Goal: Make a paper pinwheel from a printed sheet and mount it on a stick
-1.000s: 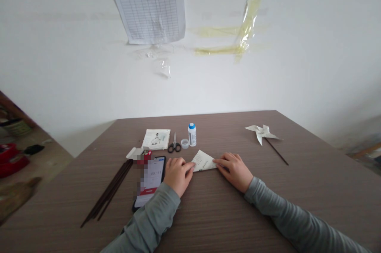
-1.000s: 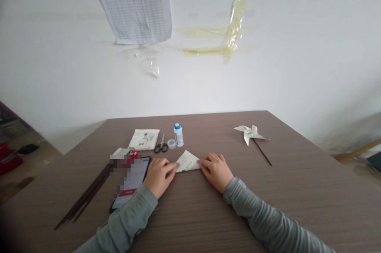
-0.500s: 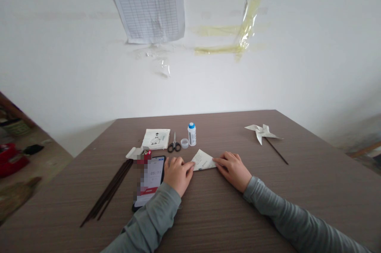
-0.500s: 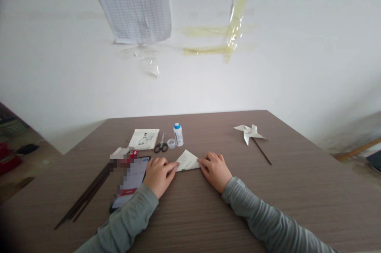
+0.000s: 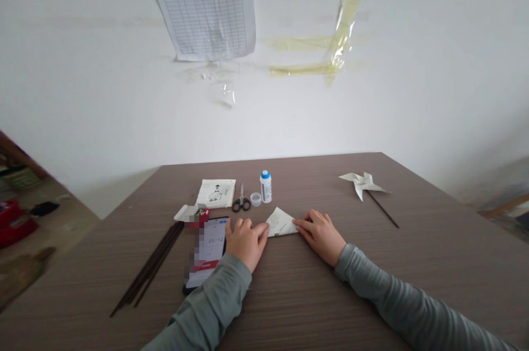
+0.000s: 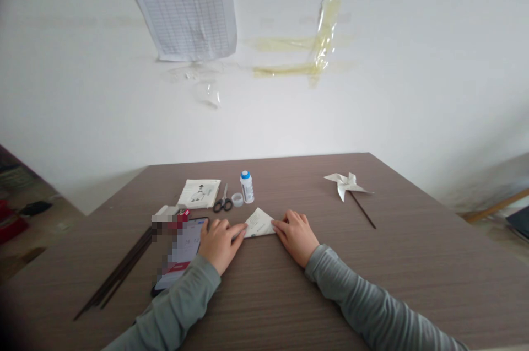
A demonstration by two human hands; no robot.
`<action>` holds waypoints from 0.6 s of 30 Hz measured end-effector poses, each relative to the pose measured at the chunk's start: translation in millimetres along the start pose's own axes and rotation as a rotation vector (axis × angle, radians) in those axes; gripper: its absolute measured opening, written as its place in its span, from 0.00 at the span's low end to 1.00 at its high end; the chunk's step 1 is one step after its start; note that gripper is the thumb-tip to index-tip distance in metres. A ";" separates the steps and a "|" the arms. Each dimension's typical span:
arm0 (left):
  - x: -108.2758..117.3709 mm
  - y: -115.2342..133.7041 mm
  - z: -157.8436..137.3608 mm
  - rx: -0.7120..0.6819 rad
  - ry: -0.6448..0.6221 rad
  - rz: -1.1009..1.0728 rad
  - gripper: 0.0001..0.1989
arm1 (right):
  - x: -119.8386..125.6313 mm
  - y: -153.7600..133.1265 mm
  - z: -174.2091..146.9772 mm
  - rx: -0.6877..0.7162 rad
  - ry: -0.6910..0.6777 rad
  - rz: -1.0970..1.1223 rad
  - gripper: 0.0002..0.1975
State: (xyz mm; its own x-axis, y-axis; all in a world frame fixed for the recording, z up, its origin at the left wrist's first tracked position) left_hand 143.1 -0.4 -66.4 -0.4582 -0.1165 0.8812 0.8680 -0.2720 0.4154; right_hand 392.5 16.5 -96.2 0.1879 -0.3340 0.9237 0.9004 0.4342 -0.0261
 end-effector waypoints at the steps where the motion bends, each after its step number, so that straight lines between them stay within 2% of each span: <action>1: 0.0 0.3 -0.3 0.004 -0.005 0.006 0.20 | -0.1 -0.1 0.4 0.000 0.007 -0.007 0.19; 11: 4.8 7.0 -1.9 0.070 -0.029 0.051 0.20 | -3.7 -2.2 1.4 0.004 0.027 -0.076 0.19; 18: 7.5 10.7 -1.7 0.110 -0.072 0.067 0.21 | -4.6 -1.9 2.6 -0.015 -0.013 -0.076 0.20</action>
State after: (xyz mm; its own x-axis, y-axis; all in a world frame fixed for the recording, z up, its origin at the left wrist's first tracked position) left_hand 148.6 -5.7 -55.7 -0.3867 -0.0612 0.9202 0.9139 -0.1592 0.3735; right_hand 389.0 19.4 -99.3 0.1134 -0.3545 0.9282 0.9176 0.3957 0.0390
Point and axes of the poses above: each hand's wrist, its own z-axis towards the middle knuckle, its own x-axis out of the back of the hand, y = z × x, the point moved 8 cm from there along z, towards the middle knuckle, and after that the axes turned 15 degrees about -z, right-handed, at the moved point
